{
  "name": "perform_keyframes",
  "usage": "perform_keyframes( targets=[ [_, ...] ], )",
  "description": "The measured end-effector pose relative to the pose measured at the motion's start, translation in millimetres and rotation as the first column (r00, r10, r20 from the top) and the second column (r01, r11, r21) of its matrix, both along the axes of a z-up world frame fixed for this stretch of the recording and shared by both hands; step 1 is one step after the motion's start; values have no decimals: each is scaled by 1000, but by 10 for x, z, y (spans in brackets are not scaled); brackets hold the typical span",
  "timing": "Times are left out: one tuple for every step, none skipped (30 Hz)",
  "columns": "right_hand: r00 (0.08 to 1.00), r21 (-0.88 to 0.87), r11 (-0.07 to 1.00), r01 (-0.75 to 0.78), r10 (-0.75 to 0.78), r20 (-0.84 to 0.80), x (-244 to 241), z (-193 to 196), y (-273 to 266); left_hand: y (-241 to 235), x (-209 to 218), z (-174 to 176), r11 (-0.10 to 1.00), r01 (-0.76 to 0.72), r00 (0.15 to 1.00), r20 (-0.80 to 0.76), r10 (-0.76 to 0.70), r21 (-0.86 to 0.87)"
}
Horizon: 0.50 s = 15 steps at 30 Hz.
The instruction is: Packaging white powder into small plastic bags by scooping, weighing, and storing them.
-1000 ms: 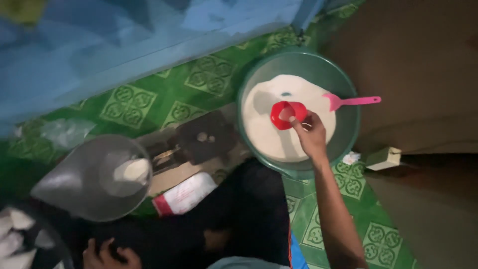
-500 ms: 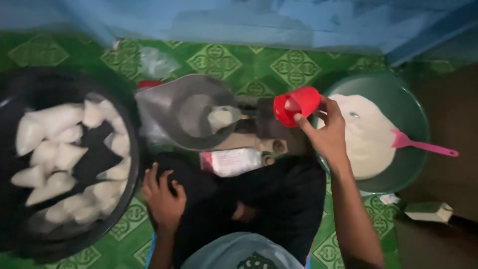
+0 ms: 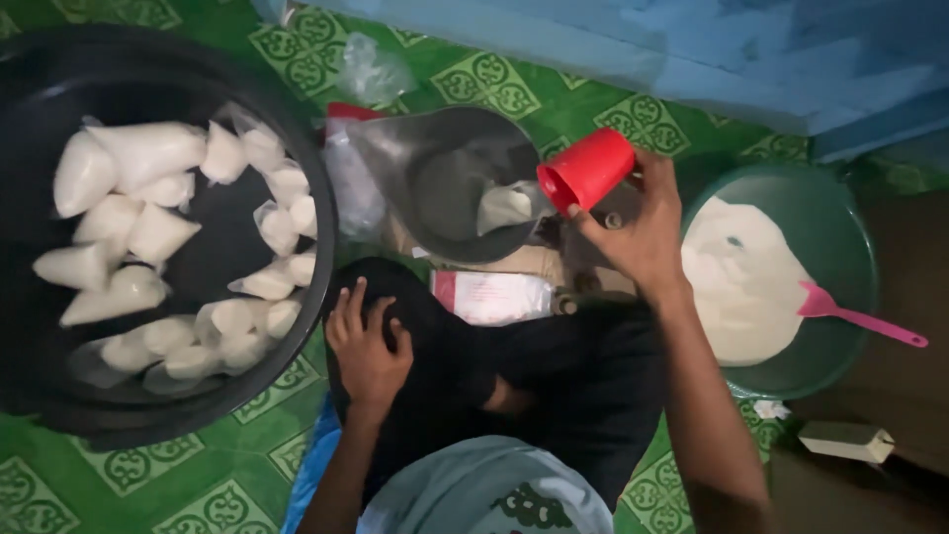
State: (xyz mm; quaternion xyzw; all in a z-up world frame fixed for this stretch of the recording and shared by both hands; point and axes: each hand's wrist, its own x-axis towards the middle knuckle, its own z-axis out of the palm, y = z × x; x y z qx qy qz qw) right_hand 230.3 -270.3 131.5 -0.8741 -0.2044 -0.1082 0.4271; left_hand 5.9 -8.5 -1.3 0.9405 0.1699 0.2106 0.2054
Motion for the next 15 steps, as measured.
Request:
perform_keyframes(
  targets=[
    [1000, -5, 1000, -3, 3, -2, -3, 3, 23, 0, -4, 2, 1000, -3, 1000, -2, 3, -5],
    [1000, -27, 1000, -15, 15, 14, -6, 6, 42, -3, -7, 4, 1000, -3, 1000, -1, 3, -9],
    [999, -49, 998, -25, 27, 31, -9, 10, 59, -5, -6, 7, 1000, -1, 1000, 1, 1, -11],
    [999, -53, 998, -27, 28, 29, -11, 12, 70, -3, -2, 11, 1000, -3, 1000, -1, 3, -16],
    [999, -71, 997, -30, 33, 34, -17, 12, 80, -2, -3, 18, 1000, 5, 1000, 9, -5, -20],
    [999, -88, 996, -34, 37, 39, -23, 11, 89, -1, -2, 24, 1000, 13, 1000, 20, -12, -24],
    [999, -93, 995, -36, 39, 34, -22, 0, 98, -6, -1, 52, 1000, 11, 1000, 14, -11, -29],
    [997, -99, 994, -46, 52, 62, -20, -12, 107, -10, 1, 79, 999, 19, 1000, 25, -18, -43],
    [994, -103, 993, -57, 67, 92, -9, -26, 120, -10, 12, 107, 998, 25, 999, 37, -23, -54],
    [994, -105, 993, -60, 69, 87, -4, -27, 129, -16, 9, 92, 998, 22, 999, 33, -20, -57],
    [991, -117, 991, -66, 79, 111, 0, -24, 141, -17, 9, 79, 998, 20, 999, 38, -18, -52],
    [987, -130, 989, -71, 89, 135, 2, -21, 152, -18, 9, 67, 999, 17, 999, 43, -15, -47],
    [987, -131, 989, -73, 91, 133, 0, -14, 159, -10, 11, 46, 999, 15, 999, 42, -13, -48],
    [986, -130, 988, -81, 99, 135, -1, -8, 166, -4, 13, 25, 999, 17, 999, 47, -16, -28],
    [985, -130, 988, -89, 107, 136, -6, -2, 169, -2, 10, 6, 1000, 19, 999, 50, -19, -8]
  ],
)
